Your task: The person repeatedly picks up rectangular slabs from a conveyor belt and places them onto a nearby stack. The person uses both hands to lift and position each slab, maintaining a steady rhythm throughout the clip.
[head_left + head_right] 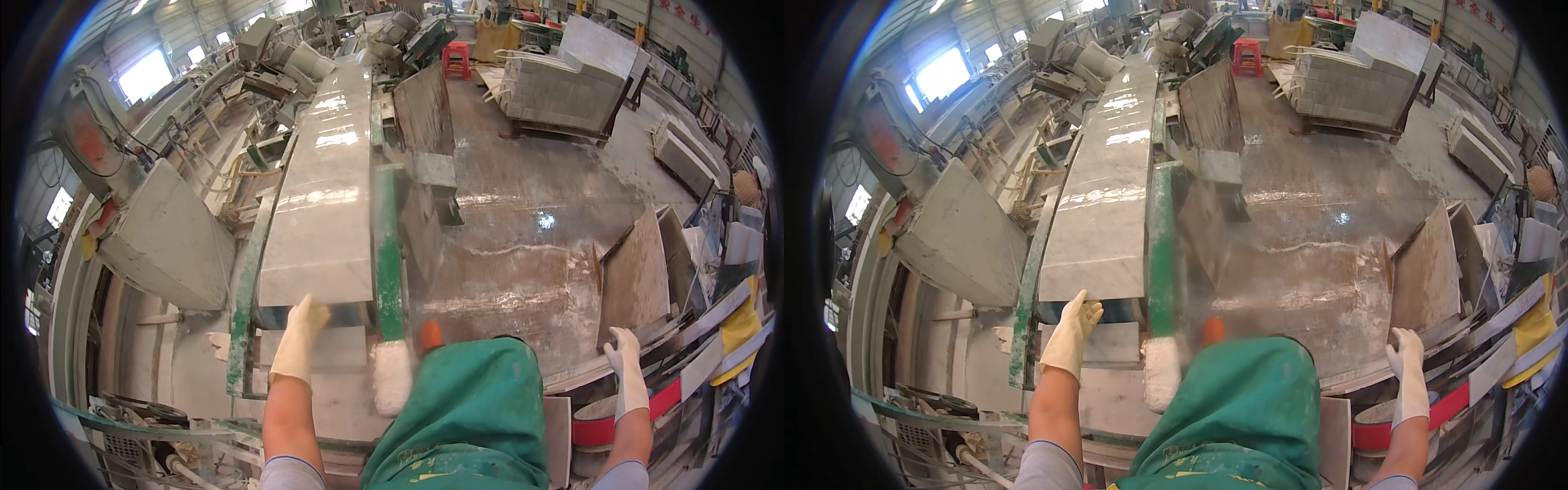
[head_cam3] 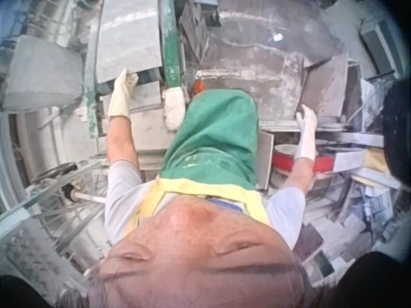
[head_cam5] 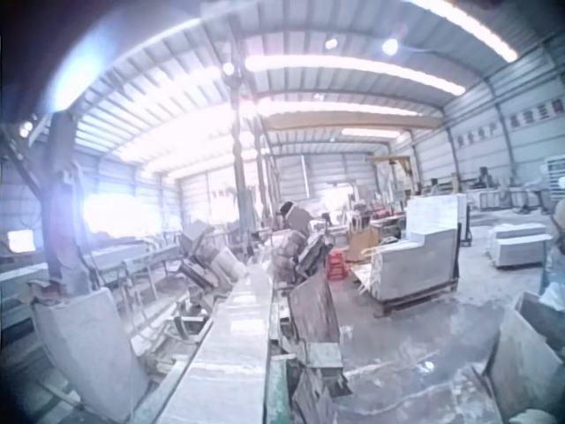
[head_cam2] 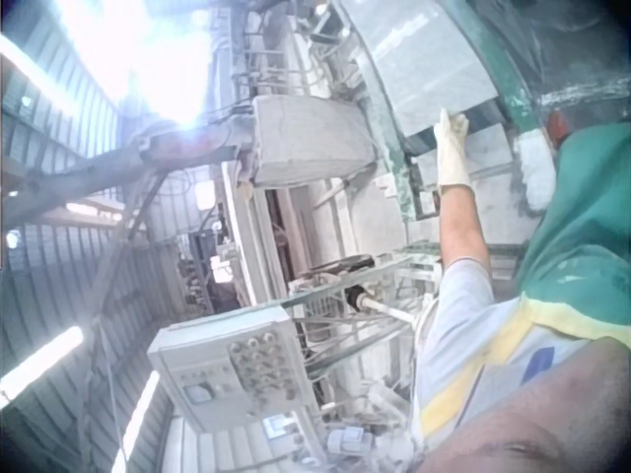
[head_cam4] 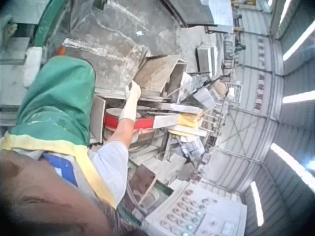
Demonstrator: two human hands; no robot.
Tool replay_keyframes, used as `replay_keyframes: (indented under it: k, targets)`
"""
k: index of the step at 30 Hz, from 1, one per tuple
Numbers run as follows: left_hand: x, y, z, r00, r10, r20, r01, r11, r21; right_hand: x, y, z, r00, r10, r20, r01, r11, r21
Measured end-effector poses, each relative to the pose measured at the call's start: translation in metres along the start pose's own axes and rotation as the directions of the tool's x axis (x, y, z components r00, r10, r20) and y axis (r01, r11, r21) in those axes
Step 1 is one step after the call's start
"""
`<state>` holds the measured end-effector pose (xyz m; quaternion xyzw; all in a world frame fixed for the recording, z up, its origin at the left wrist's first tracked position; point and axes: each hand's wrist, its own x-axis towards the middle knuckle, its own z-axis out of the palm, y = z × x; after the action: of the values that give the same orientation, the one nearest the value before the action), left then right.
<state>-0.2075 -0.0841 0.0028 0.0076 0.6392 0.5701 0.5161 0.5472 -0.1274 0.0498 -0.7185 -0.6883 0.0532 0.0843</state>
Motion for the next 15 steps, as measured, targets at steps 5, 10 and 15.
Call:
replay_keyframes:
  k: [5, 10, 15]
  targets:
    - [-0.019, -0.009, -0.011, 0.960, 0.103, 0.260, -0.076, 0.991, -0.111, -0.022, 0.063, -0.019, 0.950, 0.051, -0.309, -0.123, 0.968, -0.220]
    - [-0.054, -0.025, 0.003, 0.953, 0.295, 0.064, -0.301, 0.940, 0.160, -0.053, 0.145, -0.037, 0.850, 0.169, -0.500, -0.328, 0.911, -0.249]
    - [-0.114, -0.046, 0.055, 0.596, 0.720, 0.354, -0.774, 0.399, 0.492, -0.081, 0.200, -0.025, 0.678, 0.461, -0.573, -0.695, 0.656, -0.294]
